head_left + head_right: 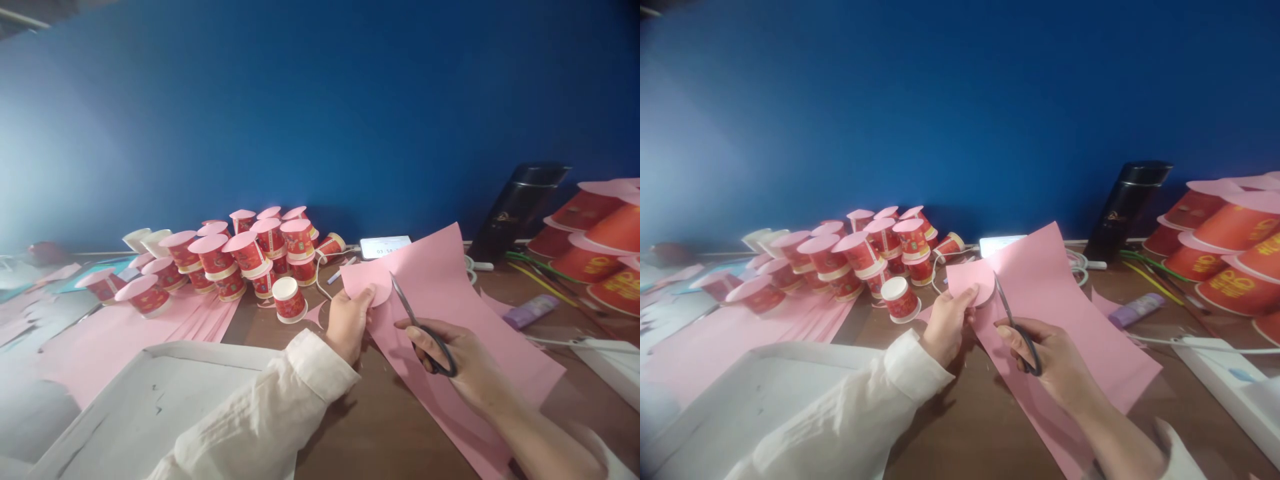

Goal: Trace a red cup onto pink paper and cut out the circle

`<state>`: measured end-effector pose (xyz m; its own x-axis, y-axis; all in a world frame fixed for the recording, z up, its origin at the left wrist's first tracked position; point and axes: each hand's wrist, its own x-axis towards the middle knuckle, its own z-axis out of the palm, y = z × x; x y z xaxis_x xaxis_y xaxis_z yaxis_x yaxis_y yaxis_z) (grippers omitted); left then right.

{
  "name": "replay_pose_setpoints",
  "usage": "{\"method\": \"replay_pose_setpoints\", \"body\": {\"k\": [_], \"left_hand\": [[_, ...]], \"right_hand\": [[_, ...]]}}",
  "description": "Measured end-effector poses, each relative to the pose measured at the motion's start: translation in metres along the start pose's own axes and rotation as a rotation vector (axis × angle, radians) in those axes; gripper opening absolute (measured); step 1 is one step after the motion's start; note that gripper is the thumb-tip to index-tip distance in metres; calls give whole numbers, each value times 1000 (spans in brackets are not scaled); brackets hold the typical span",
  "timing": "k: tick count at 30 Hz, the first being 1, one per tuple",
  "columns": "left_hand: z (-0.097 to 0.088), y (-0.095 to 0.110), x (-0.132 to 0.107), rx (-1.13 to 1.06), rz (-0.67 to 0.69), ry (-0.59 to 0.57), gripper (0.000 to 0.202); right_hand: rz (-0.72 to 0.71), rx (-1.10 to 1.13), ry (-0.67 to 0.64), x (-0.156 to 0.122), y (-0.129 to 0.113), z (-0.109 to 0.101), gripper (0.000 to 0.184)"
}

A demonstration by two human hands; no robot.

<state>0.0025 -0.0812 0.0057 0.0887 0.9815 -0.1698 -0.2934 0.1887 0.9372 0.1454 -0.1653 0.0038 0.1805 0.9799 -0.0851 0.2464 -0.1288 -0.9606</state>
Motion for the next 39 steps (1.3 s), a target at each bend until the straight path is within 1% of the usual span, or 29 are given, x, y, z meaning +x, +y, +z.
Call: {"method": "replay_pose_setpoints", "body": {"k": [6,13,18,23,27,33,39], "left_hand": [[3,-1,-1,-76,-96,-9,42],[1,-1,-5,-9,4,-51,34],[0,-7,-4,15,-2,-108,37],[-1,-13,-2,75,33,-139,40],[-1,-12,-3,91,36,-139,38],[0,-10,-5,128,35,-136,37],[1,-7,-8,96,36,-160,36]], "right_hand": [[9,37,0,-1,3,0,62],[21,42,-45,1,8,-2,65],[40,56,-13,4,5,-3,70],[23,31,21,4,2,-3,69],[13,33,31,3,1,-4,70],[1,29,42,3,1,-5,67],[19,40,37,4,0,-3,68]]}}
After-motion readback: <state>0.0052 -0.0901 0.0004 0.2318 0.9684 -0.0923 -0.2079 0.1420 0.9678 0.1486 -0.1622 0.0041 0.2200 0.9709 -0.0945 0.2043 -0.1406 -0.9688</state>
